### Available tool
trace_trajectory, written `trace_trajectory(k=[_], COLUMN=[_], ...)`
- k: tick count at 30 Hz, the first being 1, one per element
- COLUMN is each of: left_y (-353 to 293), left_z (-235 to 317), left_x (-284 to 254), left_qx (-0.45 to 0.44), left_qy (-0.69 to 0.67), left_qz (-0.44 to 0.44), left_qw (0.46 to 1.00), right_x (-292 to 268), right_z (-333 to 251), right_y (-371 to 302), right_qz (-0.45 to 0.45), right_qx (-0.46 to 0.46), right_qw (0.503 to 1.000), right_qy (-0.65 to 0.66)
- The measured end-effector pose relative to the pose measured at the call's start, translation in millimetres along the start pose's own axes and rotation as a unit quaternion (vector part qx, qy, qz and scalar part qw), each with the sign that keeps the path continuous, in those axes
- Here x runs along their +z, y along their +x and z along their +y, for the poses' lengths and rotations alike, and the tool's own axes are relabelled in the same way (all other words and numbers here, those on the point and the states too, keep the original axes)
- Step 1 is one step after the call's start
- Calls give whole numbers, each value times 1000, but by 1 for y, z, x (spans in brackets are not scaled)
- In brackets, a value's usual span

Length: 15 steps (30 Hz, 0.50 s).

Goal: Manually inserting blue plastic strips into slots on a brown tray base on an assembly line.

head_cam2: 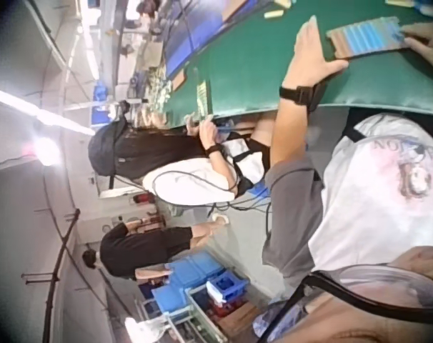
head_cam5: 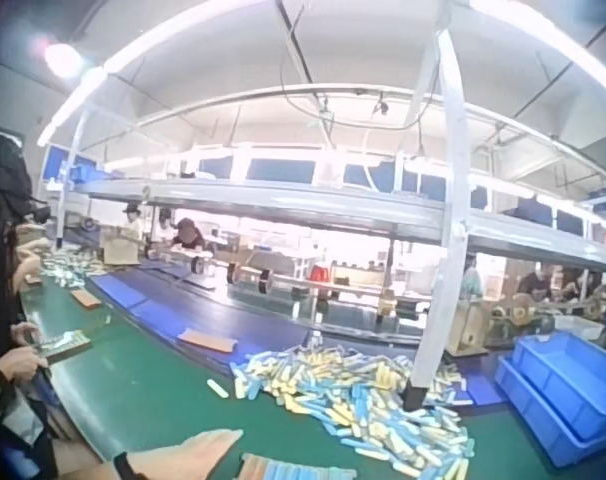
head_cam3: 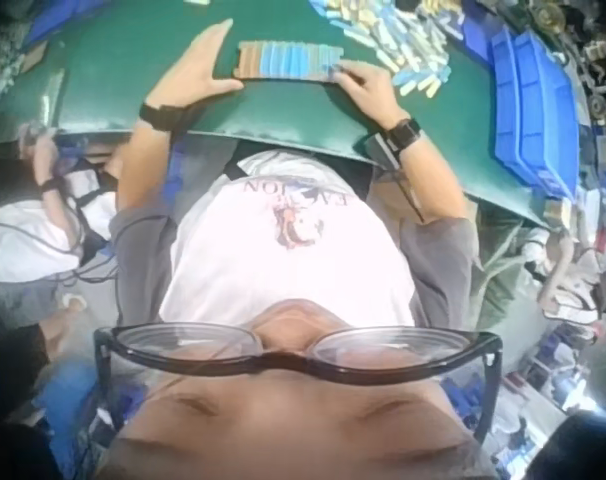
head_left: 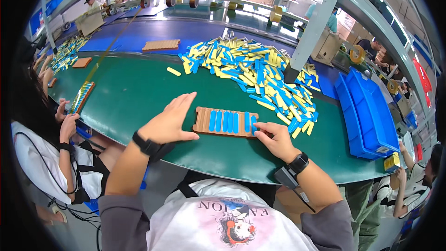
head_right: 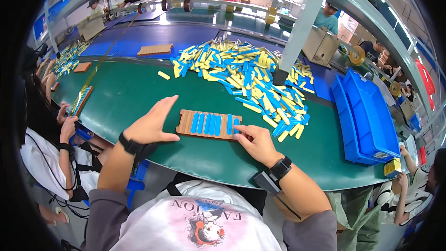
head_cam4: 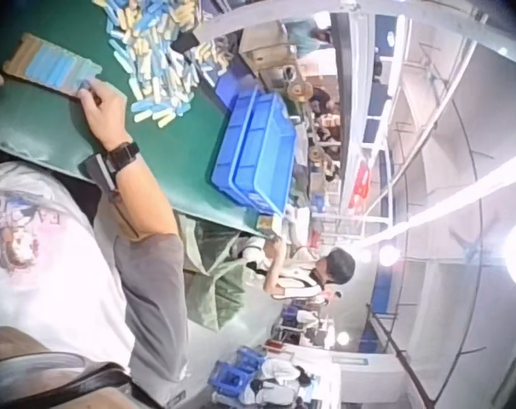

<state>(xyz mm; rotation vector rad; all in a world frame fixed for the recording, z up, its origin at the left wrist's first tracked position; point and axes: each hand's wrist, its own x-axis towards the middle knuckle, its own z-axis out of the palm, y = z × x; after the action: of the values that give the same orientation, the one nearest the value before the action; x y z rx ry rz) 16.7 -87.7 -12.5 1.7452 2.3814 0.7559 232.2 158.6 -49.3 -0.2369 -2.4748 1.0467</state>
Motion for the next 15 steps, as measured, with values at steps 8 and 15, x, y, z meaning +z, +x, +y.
trace_trajectory(k=[8, 15], left_y=[-115, -158], left_z=[3, -81], left_x=[31, 198], left_qx=[146, -269], left_qy=[-510, -775], left_qz=[-379, -119], left_qw=[759, 560], right_x=[3, 1], right_z=[7, 17], right_y=[4, 9], right_qz=[-29, 47], right_qx=[-39, 36], right_qw=[996, 994], right_qy=[-79, 91])
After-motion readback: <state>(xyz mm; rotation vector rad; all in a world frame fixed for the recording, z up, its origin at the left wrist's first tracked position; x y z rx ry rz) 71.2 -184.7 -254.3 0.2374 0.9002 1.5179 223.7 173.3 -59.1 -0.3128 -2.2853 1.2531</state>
